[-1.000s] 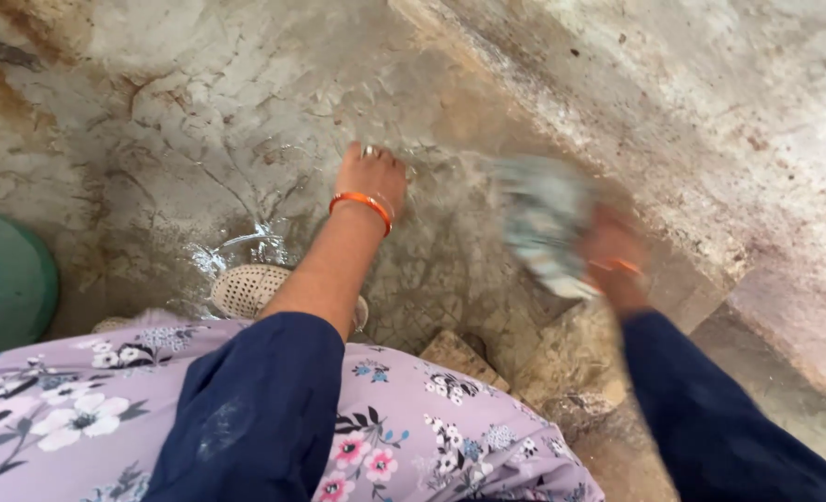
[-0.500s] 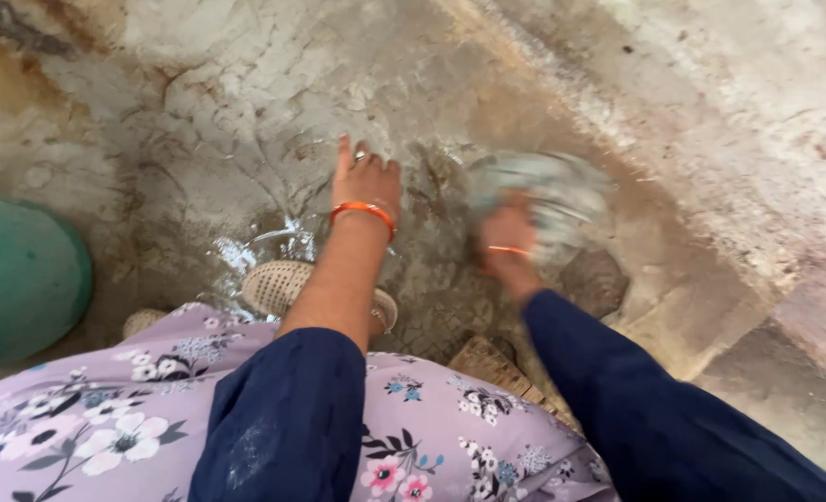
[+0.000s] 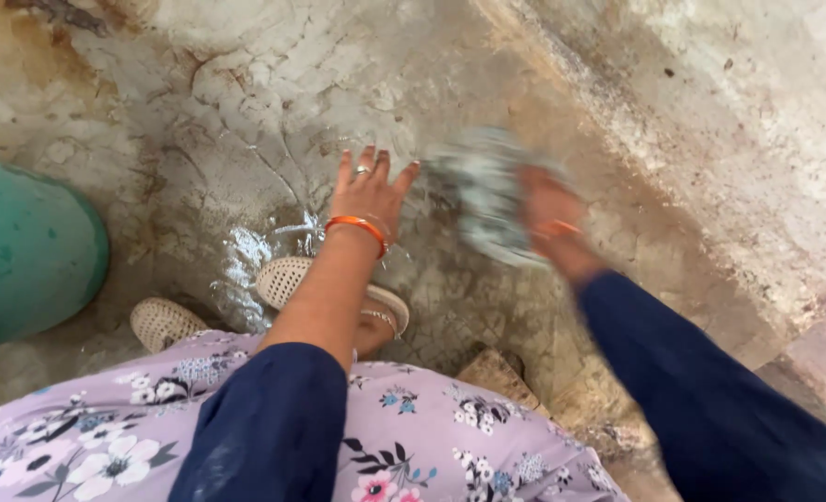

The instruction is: Cleaning a floor with a cloth and bucket of water.

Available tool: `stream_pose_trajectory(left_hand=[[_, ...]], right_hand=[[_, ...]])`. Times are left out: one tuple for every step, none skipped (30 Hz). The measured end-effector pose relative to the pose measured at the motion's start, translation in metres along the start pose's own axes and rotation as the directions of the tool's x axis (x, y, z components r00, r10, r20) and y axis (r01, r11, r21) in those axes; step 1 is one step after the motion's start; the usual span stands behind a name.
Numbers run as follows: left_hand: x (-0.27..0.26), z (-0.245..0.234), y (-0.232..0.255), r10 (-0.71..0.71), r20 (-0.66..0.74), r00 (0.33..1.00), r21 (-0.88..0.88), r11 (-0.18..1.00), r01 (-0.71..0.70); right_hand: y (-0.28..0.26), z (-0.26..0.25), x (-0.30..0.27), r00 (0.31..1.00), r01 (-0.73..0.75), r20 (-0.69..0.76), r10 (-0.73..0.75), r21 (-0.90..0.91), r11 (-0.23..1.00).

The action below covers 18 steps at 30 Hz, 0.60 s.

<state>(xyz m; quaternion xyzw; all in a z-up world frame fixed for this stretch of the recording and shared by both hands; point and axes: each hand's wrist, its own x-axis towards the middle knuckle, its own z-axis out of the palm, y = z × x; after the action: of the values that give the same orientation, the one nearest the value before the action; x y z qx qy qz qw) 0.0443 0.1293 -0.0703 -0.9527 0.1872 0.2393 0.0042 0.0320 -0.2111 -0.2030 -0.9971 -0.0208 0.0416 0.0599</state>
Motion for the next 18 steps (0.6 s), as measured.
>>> stream_pose_trajectory(left_hand=[[0.003, 0.000, -0.007, 0.000, -0.004, 1.000, -0.002, 1.000, 0.000], [0.007, -0.001, -0.015, -0.012, -0.019, 1.000, -0.017, 1.000, 0.011], [0.010, -0.001, -0.024, -0.023, -0.034, 0.999, -0.032, 0.999, 0.022], [0.013, -0.004, -0.032, -0.028, -0.037, 0.999, -0.032, 0.999, 0.027], [0.016, -0.006, -0.040, -0.072, -0.034, 0.997, -0.063, 0.996, 0.070], [0.018, -0.009, -0.047, -0.113, -0.029, 0.993, -0.093, 0.990, 0.110], [0.021, -0.007, -0.054, -0.115, -0.030, 0.993, -0.093, 0.989, 0.111], [0.022, -0.004, -0.059, -0.166, -0.017, 0.986, -0.119, 0.979, 0.163], [0.024, -0.001, -0.063, -0.217, -0.002, 0.976, -0.145, 0.966, 0.214], [0.023, 0.002, -0.064, -0.210, -0.001, 0.978, -0.146, 0.967, 0.207], [0.022, 0.005, -0.064, -0.235, 0.021, 0.972, -0.153, 0.960, 0.236], [0.021, 0.008, -0.065, -0.263, 0.041, 0.964, -0.161, 0.950, 0.266], [0.023, 0.015, -0.063, -0.258, 0.041, 0.965, -0.163, 0.951, 0.262], [0.024, 0.022, -0.064, -0.242, 0.059, 0.969, -0.157, 0.956, 0.248], [0.024, 0.030, -0.064, -0.225, 0.077, 0.971, -0.151, 0.960, 0.234], [0.022, 0.031, -0.062, -0.233, 0.082, 0.969, -0.152, 0.958, 0.243], [0.020, 0.032, -0.059, -0.189, 0.073, 0.979, -0.161, 0.967, 0.198], [0.020, 0.033, -0.057, -0.142, 0.063, 0.988, -0.167, 0.974, 0.150]], right_hand=[[0.037, -0.030, -0.029, 1.000, 0.001, -0.003, -0.001, -0.004, 1.000], [0.067, -0.059, -0.055, 0.980, -0.191, 0.042, 0.194, -0.066, 0.979], [0.093, -0.090, -0.082, 0.921, -0.372, 0.073, 0.384, -0.134, 0.918], [0.095, -0.108, -0.099, 0.922, -0.368, 0.071, 0.380, -0.132, 0.920], [0.098, -0.126, -0.117, 0.827, -0.539, 0.051, 0.560, -0.211, 0.816], [0.101, -0.143, -0.138, 0.696, -0.685, 0.017, 0.718, -0.283, 0.671], [0.091, -0.140, -0.127, 0.697, -0.685, 0.017, 0.717, -0.282, 0.672], [0.080, -0.139, -0.119, 0.557, -0.799, 0.020, 0.830, -0.259, 0.543], [0.071, -0.137, -0.111, 0.399, -0.888, 0.028, 0.916, -0.237, 0.394], [0.073, -0.115, -0.103, 0.393, -0.890, 0.026, 0.919, -0.240, 0.387], [0.076, -0.093, -0.095, 0.370, -0.920, 0.011, 0.929, -0.137, 0.368], [0.079, -0.071, -0.085, 0.350, -0.936, -0.003, 0.937, -0.031, 0.350], [0.051, -0.069, -0.074, 0.346, -0.938, -0.007, 0.938, -0.032, 0.346], [0.021, -0.065, -0.060, 0.605, -0.624, 0.142, 0.783, -0.527, 0.578], [-0.009, -0.061, -0.047, 0.690, -0.054, 0.409, 0.597, -0.793, 0.606], [-0.024, -0.030, -0.032, 0.693, -0.046, 0.414, 0.591, -0.792, 0.609], [-0.046, 0.003, -0.022, 0.773, -0.109, 0.407, 0.487, -0.671, 0.733], [-0.074, 0.037, -0.017, 0.844, -0.153, 0.372, 0.386, -0.523, 0.838]])
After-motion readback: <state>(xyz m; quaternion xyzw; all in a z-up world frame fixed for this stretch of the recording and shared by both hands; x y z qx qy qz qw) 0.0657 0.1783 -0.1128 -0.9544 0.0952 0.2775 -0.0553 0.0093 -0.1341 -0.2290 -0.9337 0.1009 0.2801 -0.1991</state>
